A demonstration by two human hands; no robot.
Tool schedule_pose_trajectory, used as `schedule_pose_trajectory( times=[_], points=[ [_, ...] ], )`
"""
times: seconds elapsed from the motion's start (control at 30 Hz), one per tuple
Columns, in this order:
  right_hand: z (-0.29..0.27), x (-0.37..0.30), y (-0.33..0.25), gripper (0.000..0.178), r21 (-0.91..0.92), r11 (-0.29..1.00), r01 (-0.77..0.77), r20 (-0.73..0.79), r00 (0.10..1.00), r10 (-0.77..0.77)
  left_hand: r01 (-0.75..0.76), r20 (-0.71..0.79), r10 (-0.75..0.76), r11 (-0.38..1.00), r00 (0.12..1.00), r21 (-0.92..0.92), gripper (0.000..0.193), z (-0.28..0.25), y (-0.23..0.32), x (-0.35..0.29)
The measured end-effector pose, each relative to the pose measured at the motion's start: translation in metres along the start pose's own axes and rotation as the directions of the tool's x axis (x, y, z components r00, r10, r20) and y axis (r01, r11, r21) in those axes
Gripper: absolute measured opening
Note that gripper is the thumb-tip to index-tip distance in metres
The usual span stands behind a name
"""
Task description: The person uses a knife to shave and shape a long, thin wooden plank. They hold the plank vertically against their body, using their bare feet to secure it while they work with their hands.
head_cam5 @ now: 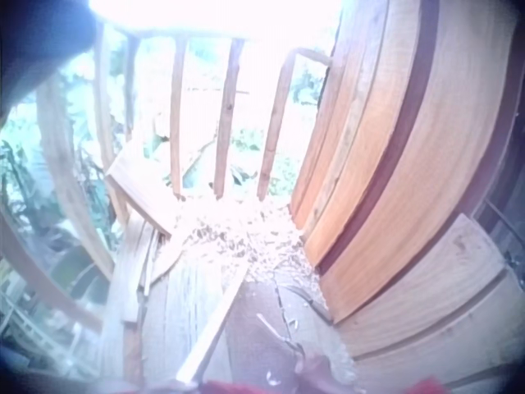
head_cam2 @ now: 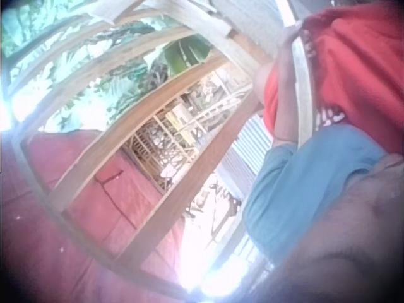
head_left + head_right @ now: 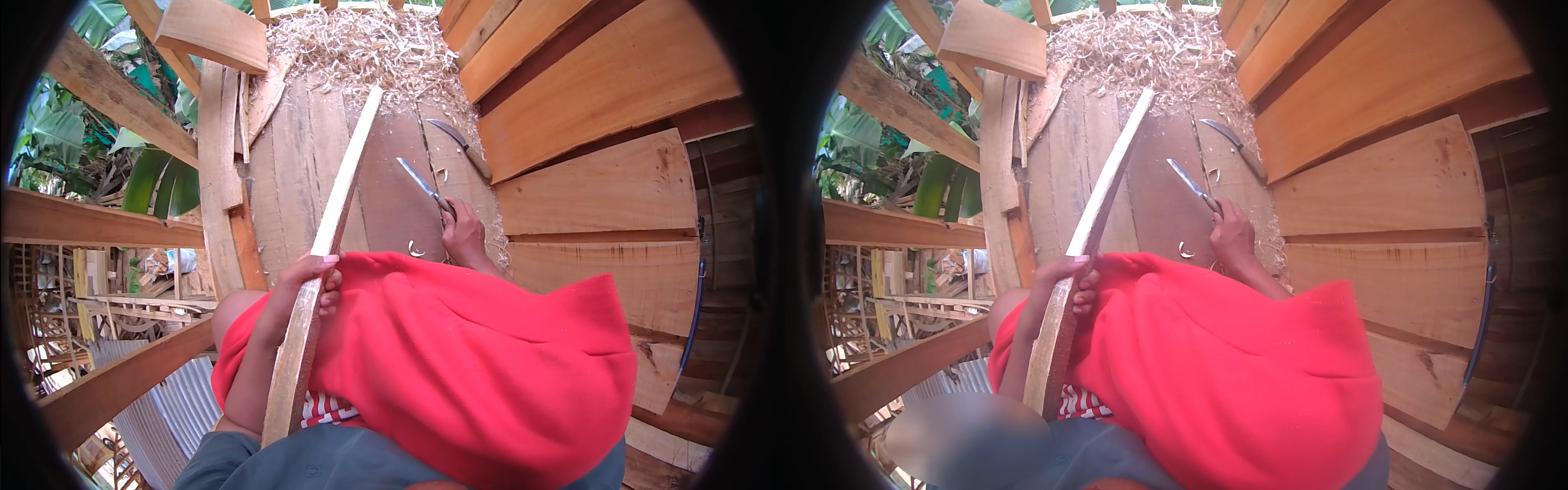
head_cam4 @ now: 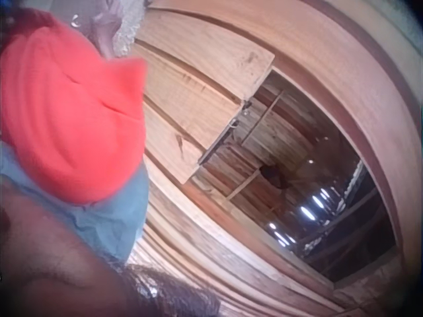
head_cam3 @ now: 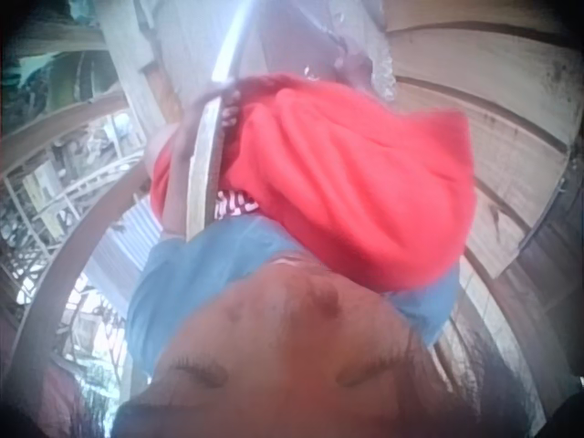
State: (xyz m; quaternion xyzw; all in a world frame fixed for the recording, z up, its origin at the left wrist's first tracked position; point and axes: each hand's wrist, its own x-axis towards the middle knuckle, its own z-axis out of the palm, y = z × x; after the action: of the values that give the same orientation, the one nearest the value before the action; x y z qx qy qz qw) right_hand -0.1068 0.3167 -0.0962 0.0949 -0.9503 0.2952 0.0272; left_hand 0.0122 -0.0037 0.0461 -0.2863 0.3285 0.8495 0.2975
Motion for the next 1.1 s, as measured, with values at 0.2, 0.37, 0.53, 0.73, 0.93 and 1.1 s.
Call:
schedule_pose_trajectory(
  times=[0.2,0.37,0.53,0.73,0.93,1.1],
  points=[
    [-0.012,-0.027,0.03,0.029,-0.022,0.971,-0.238,-0.237,0.945,0.226,-0.001,0.011,0.001,0.999,1.0,-0.033,0.033,-0.007,0.001,0.001],
    [-0.017,-0.038,0.029,0.027,-0.032,0.93,-0.367,-0.229,0.908,0.35,-0.003,0.009,0.003,1.0,1.0,-0.011,0.032,-0.002,0.001,0.001],
    [-0.014,-0.047,0.025,0.026,-0.027,0.905,-0.424,-0.283,0.872,0.4,-0.004,-0.008,0.004,1.0,1.0,-0.009,0.031,0.003,-0.001,0.0],
    [-0.011,-0.054,0.029,0.025,-0.015,0.885,-0.466,-0.212,0.866,0.453,0.007,0.021,-0.006,1.0,1.0,-0.027,0.028,-0.004,-0.002,0.004],
    [-0.002,-0.049,0.041,0.025,0.038,0.899,-0.437,-0.174,0.883,0.437,-0.008,0.007,0.008,1.0,1.0,-0.01,0.029,0.002,-0.001,0.001],
    [0.0,-0.038,0.032,0.024,0.027,0.898,-0.439,-0.14,0.888,0.439,-0.012,0.001,0.012,1.0,1.0,-0.005,0.029,0.001,-0.002,0.001]
  ],
)
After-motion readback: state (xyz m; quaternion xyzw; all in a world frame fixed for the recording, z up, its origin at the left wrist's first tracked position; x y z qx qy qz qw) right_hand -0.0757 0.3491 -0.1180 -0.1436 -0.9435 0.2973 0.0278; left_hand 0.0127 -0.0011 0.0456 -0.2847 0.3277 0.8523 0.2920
